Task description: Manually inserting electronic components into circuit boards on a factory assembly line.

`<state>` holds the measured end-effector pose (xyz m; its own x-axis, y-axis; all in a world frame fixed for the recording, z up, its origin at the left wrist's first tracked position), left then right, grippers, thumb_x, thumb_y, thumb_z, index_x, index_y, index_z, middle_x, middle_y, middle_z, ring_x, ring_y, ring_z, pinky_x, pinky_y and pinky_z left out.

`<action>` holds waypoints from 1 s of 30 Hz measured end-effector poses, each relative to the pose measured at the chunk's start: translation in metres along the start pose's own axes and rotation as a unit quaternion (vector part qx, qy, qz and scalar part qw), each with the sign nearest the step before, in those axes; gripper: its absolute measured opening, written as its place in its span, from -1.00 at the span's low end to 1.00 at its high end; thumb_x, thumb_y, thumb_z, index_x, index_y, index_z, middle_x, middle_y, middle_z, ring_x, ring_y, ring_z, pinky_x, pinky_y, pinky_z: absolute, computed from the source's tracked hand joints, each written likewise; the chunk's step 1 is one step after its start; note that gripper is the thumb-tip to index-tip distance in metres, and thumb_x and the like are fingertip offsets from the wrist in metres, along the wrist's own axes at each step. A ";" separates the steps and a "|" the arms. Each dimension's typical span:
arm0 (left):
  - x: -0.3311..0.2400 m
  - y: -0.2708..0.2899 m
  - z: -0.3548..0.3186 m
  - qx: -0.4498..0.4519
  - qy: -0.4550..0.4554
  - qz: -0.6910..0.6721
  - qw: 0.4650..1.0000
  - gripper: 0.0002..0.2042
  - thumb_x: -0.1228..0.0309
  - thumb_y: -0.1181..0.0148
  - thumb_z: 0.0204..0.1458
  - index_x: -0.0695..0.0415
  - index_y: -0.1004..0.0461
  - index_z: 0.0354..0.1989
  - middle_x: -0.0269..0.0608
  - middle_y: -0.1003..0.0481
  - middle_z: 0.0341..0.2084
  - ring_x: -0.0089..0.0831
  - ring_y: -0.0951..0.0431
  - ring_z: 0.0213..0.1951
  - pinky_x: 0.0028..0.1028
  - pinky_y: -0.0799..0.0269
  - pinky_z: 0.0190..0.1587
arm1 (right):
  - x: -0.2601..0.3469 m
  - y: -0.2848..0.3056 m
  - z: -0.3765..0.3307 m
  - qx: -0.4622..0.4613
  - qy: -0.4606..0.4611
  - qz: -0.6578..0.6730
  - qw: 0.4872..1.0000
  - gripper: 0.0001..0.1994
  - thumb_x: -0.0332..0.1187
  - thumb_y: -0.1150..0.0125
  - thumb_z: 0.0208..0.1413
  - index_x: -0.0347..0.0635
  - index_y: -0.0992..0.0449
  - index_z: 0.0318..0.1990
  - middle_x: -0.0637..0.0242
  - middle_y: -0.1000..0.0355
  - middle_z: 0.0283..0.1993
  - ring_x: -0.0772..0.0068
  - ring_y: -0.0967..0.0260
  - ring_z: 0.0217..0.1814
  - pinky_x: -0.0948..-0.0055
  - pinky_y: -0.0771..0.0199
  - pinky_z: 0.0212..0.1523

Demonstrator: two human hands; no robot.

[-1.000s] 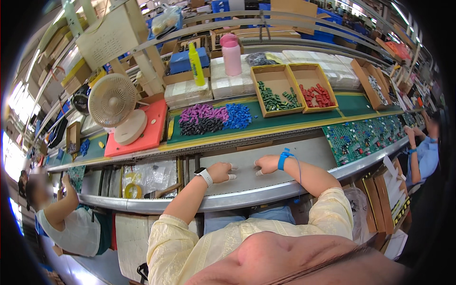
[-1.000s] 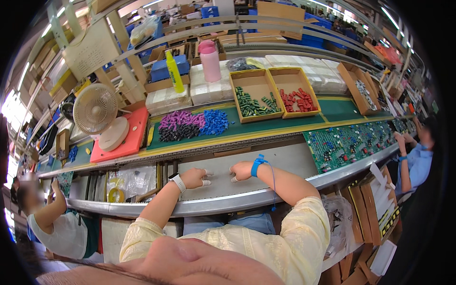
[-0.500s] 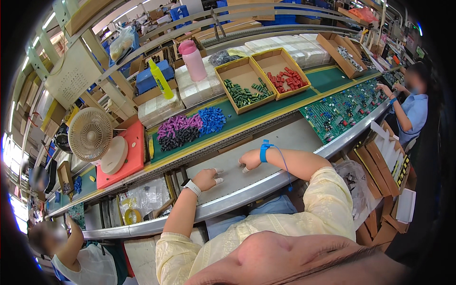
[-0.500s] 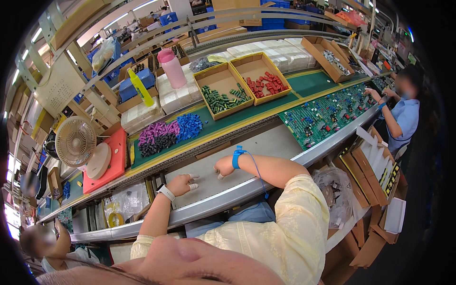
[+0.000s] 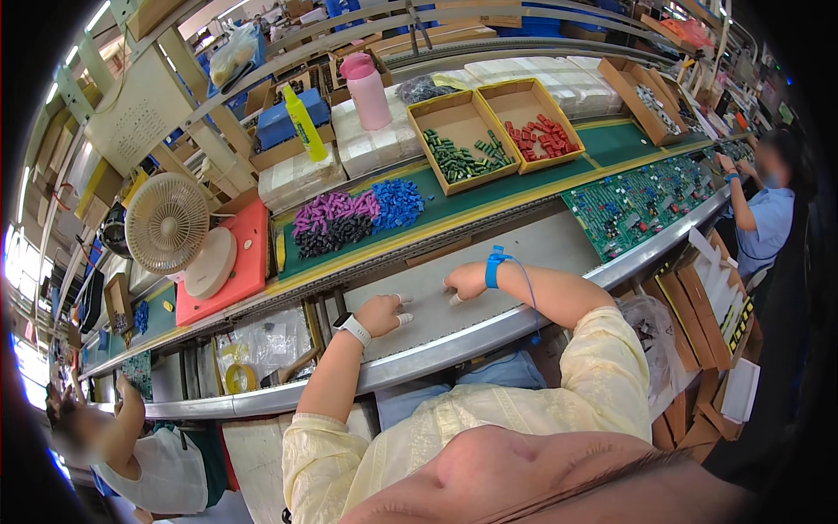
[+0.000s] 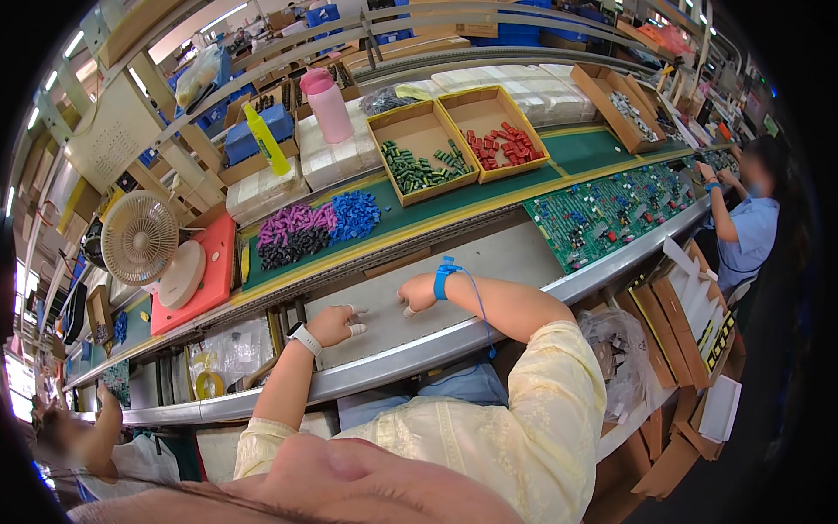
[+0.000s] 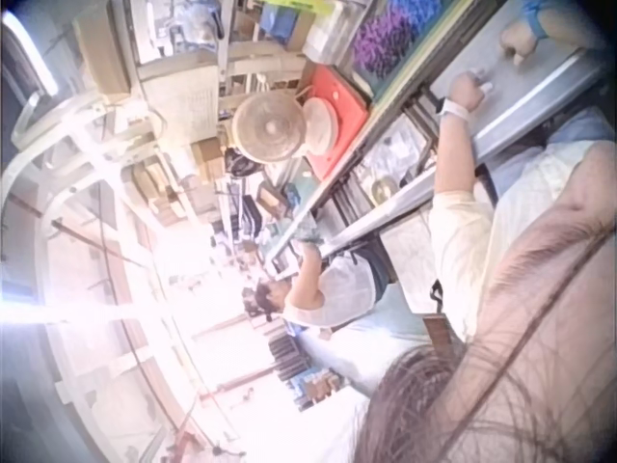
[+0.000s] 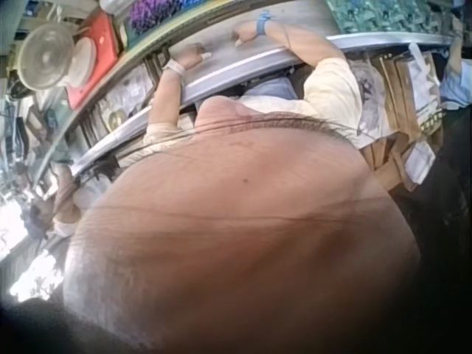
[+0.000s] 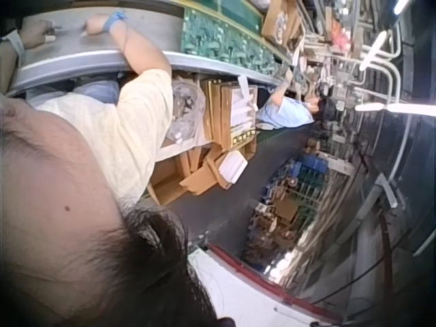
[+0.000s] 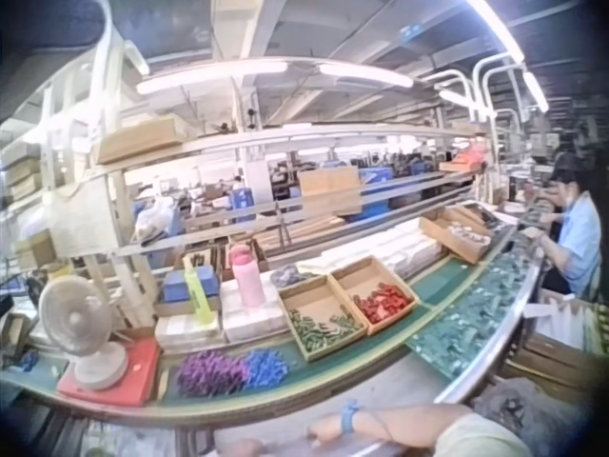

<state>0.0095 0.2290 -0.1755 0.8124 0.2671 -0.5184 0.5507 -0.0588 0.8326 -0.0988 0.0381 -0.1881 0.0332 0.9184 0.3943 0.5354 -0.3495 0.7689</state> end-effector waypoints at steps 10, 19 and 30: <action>0.008 -0.001 0.000 0.008 0.001 0.022 1.000 -0.58 0.20 -0.12 -0.05 0.13 -0.37 -0.02 0.08 -0.49 -0.33 -0.07 -0.49 -0.25 -0.25 -0.37 -0.17 | 0.000 0.002 0.002 -0.018 0.019 -0.017 0.999 -0.53 -0.11 -0.14 -0.04 -0.26 -0.38 -0.05 0.05 -0.41 -0.10 0.03 -0.33 -0.05 0.24 -0.30 -0.03; 0.006 -0.006 0.001 0.006 0.029 0.062 0.998 -0.57 0.08 -0.08 -0.06 0.13 -0.40 -0.10 0.02 -0.48 -0.30 -0.01 -0.44 -0.20 -0.18 -0.33 -0.12 | 0.005 0.006 -0.010 -0.053 0.006 -0.023 0.998 -0.60 -0.14 -0.14 -0.05 -0.28 -0.43 -0.15 -0.05 -0.41 -0.18 -0.03 -0.35 -0.12 0.19 -0.33 -0.08; 0.009 -0.008 -0.001 -0.001 0.034 0.023 0.999 -0.55 0.14 -0.14 -0.10 0.07 -0.38 -0.03 -0.07 -0.50 -0.30 -0.10 -0.47 -0.22 -0.25 -0.36 -0.14 | 0.015 0.014 -0.010 -0.028 -0.013 -0.028 0.999 -0.58 -0.15 -0.15 -0.05 -0.31 -0.41 -0.13 -0.06 -0.40 -0.16 -0.05 -0.32 -0.09 0.19 -0.31 -0.06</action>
<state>0.0119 0.2325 -0.1870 0.8216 0.3297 -0.4651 0.5130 -0.0715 0.8554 -0.1000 0.0449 -0.1666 0.0263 0.9411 0.3371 0.4892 -0.3061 0.8167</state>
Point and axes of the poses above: each hand's wrist, its own z-axis towards the middle knuckle, its own y-axis out of the back of the hand, x = y × z, the point moved 2 cm from there along z, towards the middle knuckle
